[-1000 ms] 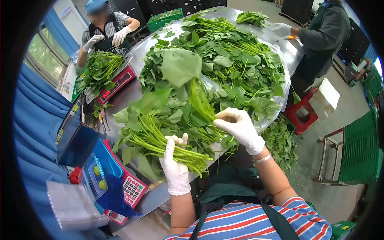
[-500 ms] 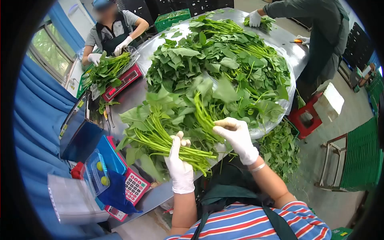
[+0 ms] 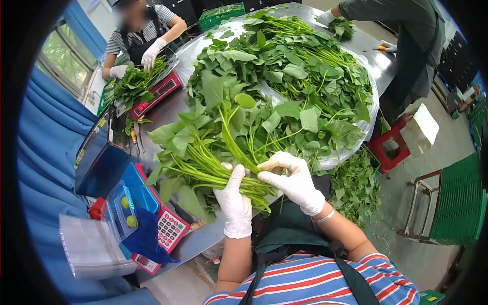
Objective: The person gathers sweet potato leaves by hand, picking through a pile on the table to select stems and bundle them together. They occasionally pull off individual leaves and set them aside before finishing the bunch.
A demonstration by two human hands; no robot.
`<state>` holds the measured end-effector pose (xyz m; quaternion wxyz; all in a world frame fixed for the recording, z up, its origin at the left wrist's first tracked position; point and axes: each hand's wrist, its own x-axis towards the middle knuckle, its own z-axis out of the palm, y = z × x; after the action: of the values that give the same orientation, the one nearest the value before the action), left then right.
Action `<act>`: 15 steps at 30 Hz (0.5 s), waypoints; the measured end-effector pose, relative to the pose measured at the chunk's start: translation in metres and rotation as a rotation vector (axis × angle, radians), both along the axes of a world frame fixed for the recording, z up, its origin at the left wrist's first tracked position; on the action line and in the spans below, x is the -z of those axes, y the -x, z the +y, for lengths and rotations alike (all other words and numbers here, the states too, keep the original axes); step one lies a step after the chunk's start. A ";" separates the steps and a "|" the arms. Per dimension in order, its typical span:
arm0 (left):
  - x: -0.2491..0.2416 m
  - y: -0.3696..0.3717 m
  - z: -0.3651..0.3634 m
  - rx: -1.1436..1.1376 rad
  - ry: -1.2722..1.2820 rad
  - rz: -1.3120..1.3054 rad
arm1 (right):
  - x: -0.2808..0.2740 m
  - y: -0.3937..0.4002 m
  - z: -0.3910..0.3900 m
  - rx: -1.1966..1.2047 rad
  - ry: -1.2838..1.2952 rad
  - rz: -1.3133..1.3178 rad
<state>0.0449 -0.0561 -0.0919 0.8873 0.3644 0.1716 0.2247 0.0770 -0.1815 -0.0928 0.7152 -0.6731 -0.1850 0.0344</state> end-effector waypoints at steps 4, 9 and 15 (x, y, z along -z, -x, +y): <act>0.002 -0.001 0.002 -0.015 -0.064 0.018 | -0.012 -0.003 -0.001 0.040 0.202 -0.187; 0.004 0.001 -0.005 0.034 -0.074 0.047 | -0.020 -0.005 0.002 0.050 0.254 -0.154; -0.005 0.000 -0.003 0.057 -0.251 0.008 | -0.006 -0.006 -0.004 0.041 0.356 -0.264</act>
<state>0.0447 -0.0587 -0.0869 0.8400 0.4784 0.1350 0.2175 0.0828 -0.1854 -0.0866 0.5554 -0.7909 -0.2543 -0.0366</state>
